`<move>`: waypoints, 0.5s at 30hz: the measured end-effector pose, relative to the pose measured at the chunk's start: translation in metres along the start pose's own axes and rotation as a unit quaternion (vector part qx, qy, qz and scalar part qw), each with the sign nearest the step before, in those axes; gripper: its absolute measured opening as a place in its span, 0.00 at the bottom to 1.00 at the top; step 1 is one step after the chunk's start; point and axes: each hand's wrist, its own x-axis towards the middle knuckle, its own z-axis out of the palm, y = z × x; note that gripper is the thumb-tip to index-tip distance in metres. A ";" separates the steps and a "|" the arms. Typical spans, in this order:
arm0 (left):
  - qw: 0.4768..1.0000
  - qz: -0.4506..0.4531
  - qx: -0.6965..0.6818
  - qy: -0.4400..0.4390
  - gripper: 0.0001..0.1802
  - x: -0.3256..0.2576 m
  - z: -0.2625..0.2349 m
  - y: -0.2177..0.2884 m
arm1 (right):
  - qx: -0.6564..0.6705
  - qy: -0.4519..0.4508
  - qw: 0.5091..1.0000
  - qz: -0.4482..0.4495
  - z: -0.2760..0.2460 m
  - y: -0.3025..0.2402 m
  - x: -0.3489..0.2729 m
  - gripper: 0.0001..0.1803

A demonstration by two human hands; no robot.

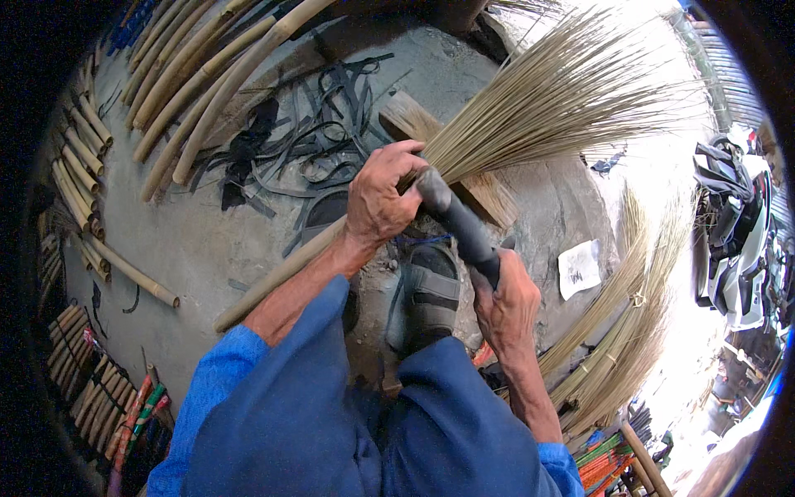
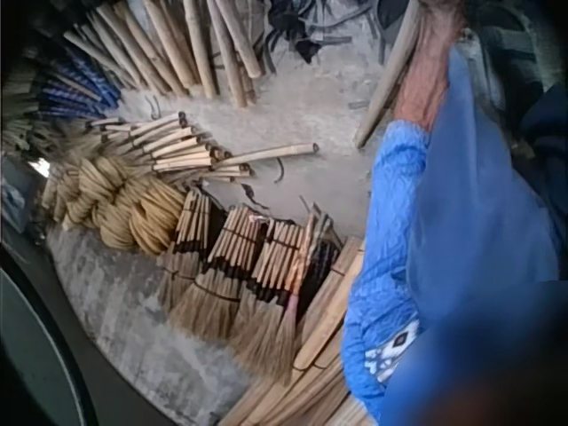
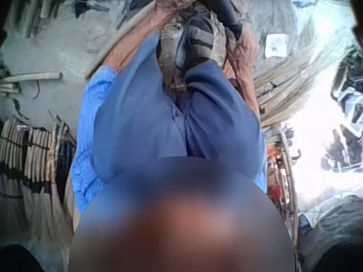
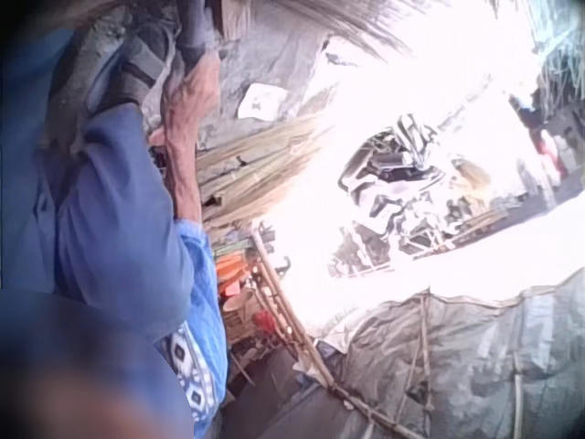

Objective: The person wraps a black rubber strip around the junction of a broom head and handle, using a hammer to secure it. They then tie a blue string around the wrapped area to complete the assembly.

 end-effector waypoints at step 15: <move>0.998 0.061 0.011 -0.002 0.40 -0.001 0.004 -0.017 | -0.021 -0.003 0.997 -0.080 -0.010 -0.011 0.006 0.18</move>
